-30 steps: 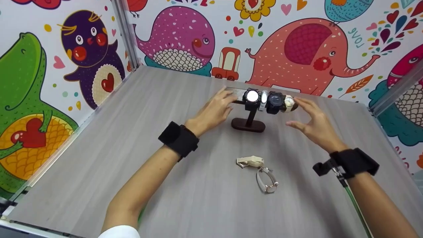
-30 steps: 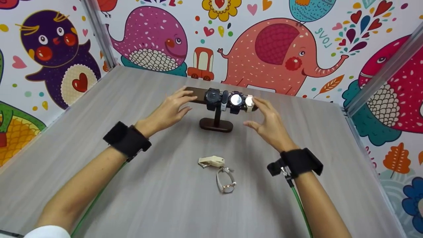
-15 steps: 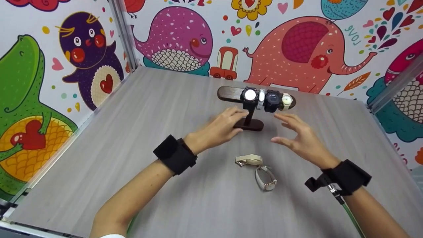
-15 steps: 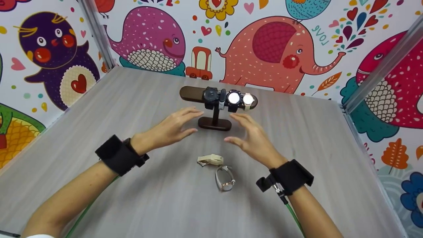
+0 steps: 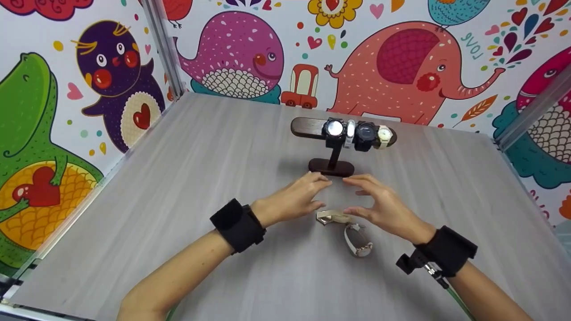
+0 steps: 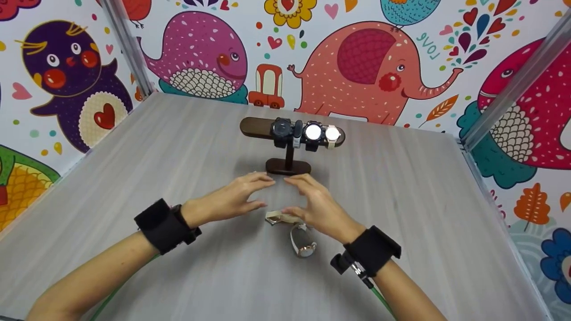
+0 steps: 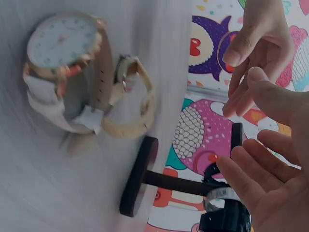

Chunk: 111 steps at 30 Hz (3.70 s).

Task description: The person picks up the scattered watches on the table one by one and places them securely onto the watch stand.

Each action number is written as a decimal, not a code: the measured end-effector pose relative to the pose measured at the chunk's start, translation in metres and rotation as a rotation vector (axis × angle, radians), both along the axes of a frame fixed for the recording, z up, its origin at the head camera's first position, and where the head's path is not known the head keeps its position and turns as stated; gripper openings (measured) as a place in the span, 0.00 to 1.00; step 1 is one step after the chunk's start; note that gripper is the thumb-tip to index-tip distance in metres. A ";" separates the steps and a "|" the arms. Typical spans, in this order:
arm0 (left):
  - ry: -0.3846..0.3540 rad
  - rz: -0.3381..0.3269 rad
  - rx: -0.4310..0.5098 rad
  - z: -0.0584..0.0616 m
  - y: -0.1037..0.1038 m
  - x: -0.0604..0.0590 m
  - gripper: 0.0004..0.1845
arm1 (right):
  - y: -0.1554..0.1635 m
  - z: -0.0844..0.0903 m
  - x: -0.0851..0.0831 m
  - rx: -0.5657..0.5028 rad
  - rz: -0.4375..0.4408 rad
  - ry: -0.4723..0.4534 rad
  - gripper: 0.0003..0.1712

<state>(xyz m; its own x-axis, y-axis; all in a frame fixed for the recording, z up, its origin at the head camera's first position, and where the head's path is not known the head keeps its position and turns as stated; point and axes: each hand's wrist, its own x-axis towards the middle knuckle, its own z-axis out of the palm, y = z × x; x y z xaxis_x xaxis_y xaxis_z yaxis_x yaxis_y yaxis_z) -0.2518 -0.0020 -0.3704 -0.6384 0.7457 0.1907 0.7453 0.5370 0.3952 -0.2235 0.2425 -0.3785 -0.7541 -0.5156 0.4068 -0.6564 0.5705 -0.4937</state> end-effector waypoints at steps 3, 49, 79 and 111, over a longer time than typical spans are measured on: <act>0.003 -0.011 -0.066 -0.005 0.004 0.000 0.26 | -0.004 -0.005 0.001 0.020 0.009 -0.025 0.36; -0.002 -0.083 -0.075 -0.044 0.012 -0.012 0.09 | -0.023 -0.027 -0.015 0.224 -0.046 -0.058 0.10; -0.324 0.029 0.418 -0.010 -0.024 -0.001 0.34 | -0.034 0.002 -0.018 -0.420 -0.132 -0.361 0.11; 0.192 -0.241 0.674 0.073 -0.010 0.058 0.31 | -0.028 0.051 0.006 -0.994 0.694 -0.770 0.16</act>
<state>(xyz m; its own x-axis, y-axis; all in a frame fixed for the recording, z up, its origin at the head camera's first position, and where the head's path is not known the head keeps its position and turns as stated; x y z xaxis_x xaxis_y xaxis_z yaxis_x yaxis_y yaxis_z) -0.1943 -0.0116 -0.2972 -0.3808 0.5426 0.7487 0.9011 0.0361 0.4322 -0.2171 0.2143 -0.3279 -0.6667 -0.6129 0.4241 -0.0453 -0.5346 -0.8439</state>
